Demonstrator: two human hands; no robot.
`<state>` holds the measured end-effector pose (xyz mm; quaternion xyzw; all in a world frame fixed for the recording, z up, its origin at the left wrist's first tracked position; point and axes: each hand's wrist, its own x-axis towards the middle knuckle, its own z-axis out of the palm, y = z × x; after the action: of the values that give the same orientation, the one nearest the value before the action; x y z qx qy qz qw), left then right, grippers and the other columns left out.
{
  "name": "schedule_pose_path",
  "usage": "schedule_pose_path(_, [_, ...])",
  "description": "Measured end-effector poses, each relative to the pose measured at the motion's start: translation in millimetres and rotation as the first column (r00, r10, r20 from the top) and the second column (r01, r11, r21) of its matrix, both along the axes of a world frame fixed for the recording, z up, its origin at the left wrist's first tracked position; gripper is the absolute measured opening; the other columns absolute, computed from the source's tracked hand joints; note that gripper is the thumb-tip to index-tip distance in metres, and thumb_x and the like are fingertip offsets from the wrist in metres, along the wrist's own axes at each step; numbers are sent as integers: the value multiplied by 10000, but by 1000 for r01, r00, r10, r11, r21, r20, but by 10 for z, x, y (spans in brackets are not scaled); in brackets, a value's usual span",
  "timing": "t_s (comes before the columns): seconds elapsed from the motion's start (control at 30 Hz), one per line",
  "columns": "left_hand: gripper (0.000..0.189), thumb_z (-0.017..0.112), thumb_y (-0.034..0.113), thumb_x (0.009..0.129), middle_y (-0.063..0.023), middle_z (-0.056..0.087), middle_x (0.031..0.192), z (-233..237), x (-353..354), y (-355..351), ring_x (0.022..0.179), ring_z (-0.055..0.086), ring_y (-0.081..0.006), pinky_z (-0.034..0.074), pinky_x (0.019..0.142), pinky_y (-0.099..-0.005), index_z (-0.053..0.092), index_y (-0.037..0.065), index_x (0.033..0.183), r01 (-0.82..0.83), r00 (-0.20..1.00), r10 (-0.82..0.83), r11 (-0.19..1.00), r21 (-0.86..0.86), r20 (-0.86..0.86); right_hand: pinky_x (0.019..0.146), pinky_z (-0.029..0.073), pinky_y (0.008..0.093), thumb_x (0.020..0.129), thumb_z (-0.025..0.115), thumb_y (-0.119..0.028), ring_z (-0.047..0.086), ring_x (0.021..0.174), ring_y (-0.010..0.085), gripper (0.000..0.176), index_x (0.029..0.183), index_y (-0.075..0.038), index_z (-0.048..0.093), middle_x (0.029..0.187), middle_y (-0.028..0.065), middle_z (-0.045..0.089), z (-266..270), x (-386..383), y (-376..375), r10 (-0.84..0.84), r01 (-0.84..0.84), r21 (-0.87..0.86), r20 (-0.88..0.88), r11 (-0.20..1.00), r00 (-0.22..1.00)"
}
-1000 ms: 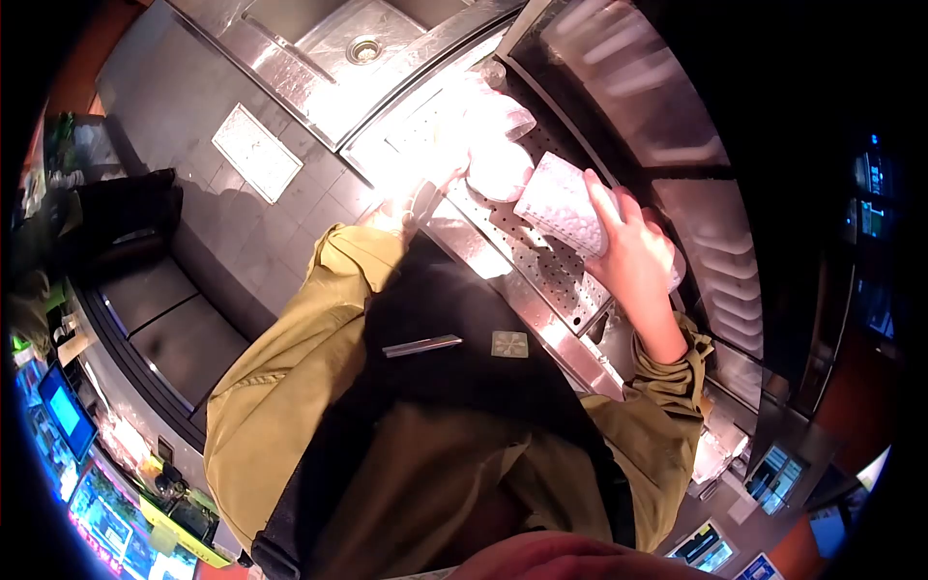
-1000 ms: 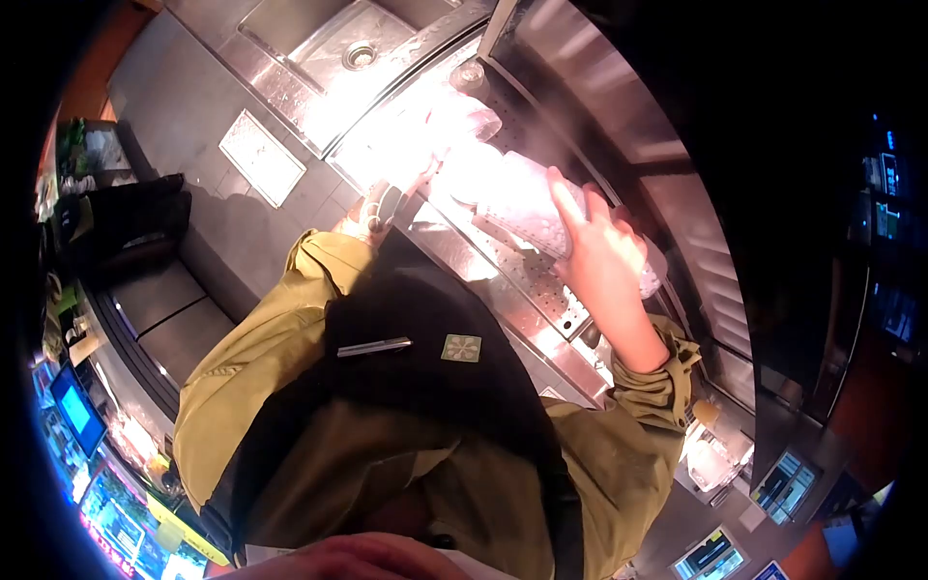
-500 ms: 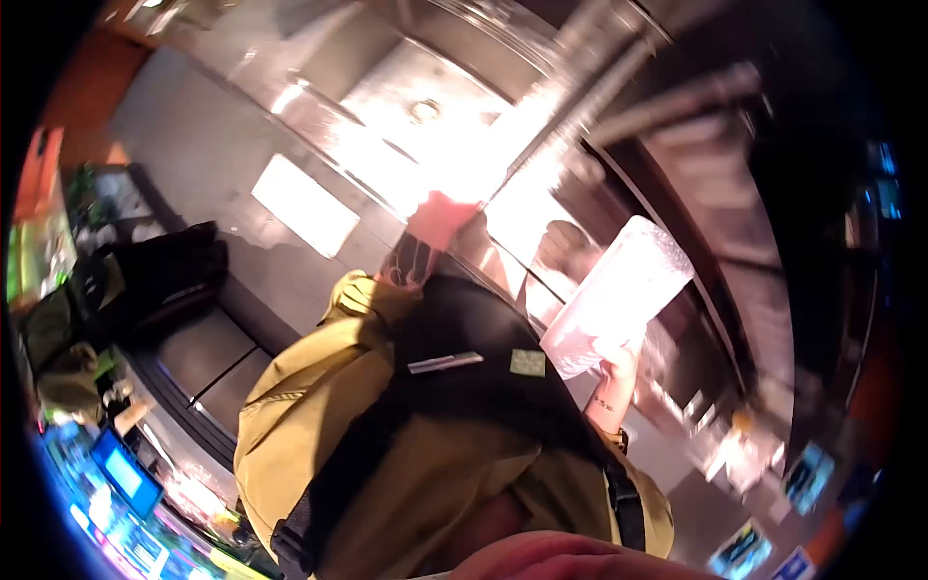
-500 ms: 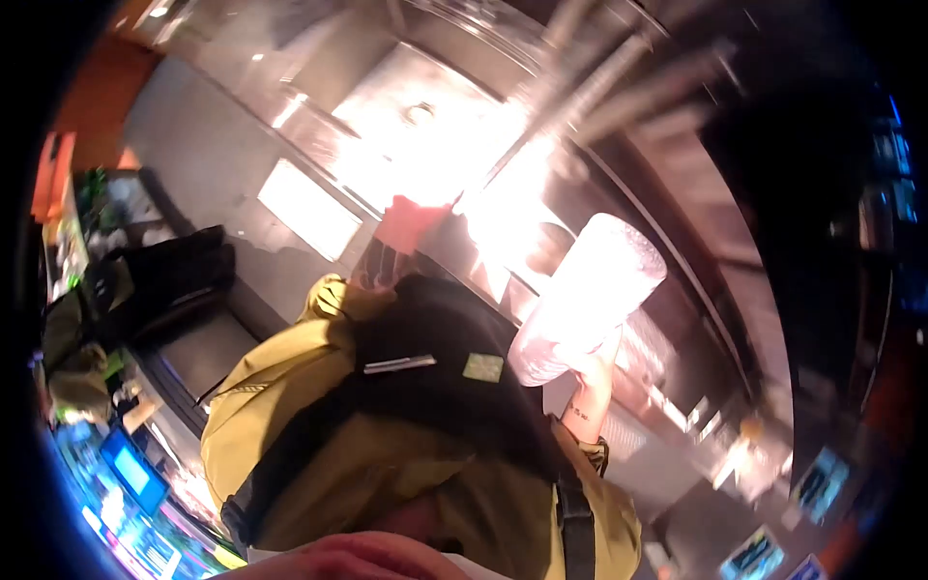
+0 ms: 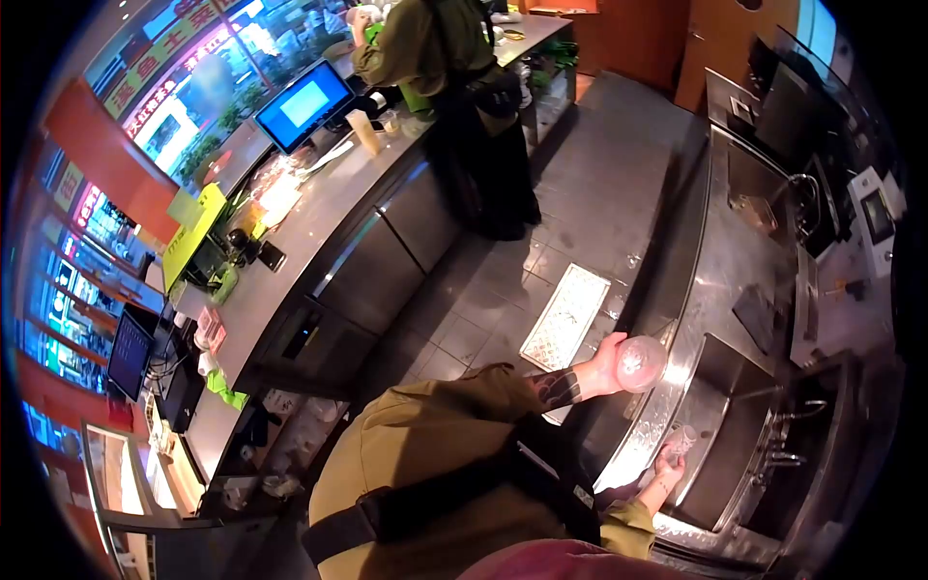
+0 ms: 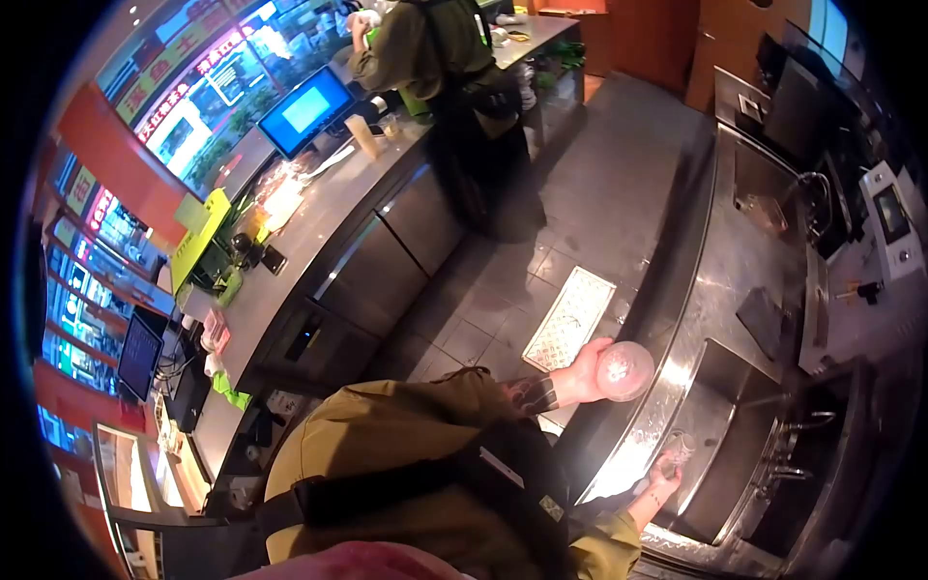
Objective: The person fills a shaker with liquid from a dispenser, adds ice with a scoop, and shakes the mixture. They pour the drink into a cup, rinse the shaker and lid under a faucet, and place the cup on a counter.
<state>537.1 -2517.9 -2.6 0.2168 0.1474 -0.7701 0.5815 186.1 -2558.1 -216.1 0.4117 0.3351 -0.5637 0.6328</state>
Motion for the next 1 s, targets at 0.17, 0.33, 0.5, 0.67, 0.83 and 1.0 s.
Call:
schedule_pose_path(0.17, [565, 294, 447, 914, -183, 613, 1153, -27, -357, 14, 1098, 574, -346, 436, 943, -537, 559, 35, 1196, 188, 981, -191, 978, 94, 27, 854, 529, 411, 837, 636, -269, 596, 1028, 324, 436, 1167, 4, 557, 1184, 191, 576, 1066, 571, 346, 286, -443, -380, -403, 812, 869])
schedule_pose_path(0.33, [486, 426, 395, 896, -176, 637, 1030, -397, -1418, 155, 995, 597, -318, 462, 917, -440, 563, -13, 1123, 534, 840, -541, 814, -227, 34, 1038, 363, 453, 897, 482, -532, 402, 1285, 268, 634, 1351, -91, 448, 1341, 106, 476, 2184, 763, 1098, 243, -636, -294, -747, 713, 619])
schedule_pose_path(0.5, [446, 469, 342, 888, -152, 583, 1116, -315, -2234, 888, 1062, 539, -278, 423, 950, -405, 520, 16, 1188, 786, 618, -603, 502, -362, 505, 963, 421, 485, 882, 513, -521, 487, 1175, 304, 660, 1327, -39, 435, 1305, 156, 495, 2161, -12, 2381, 102, -451, -269, -758, 851, 644])
schedule_pose_path(0.67, [448, 513, 290, 881, -127, 529, 1201, 115, -2914, 1733, 1129, 482, -237, 383, 983, -370, 477, 44, 1253, 958, 284, -160, 19, -285, 945, 888, 479, 517, 867, 545, -510, 571, 1064, 341, 691, 1303, 12, 423, 1268, 206, 514, 2513, -335, 3749, -123, -137, -334, -650, 933, 750])
schedule_pose_path(0.83, [501, 614, 223, 801, -109, 456, 1243, -55, -3416, 2234, 1193, 422, -234, 318, 1020, -346, 461, 79, 1257, 943, 296, -269, -71, -325, 917, 896, 479, 535, 848, 534, -549, 531, 1114, 418, 799, 1352, 39, 338, 1291, 291, 460, 2837, -482, 5075, -611, 289, -657, -333, 697, 718])
schedule_pose_path(1.0, [862, 807, 176, 646, -118, 439, 1316, -670, -3296, 2638, 1264, 394, -233, 303, 1087, -395, 336, 50, 1357, 878, 310, -113, -346, -330, 944, 1045, 370, 523, 837, 597, -474, 422, 1242, 395, 670, 1305, -26, 428, 1320, 194, 459, 2676, -595, 6258, -884, 626, -625, -329, 467, 331])
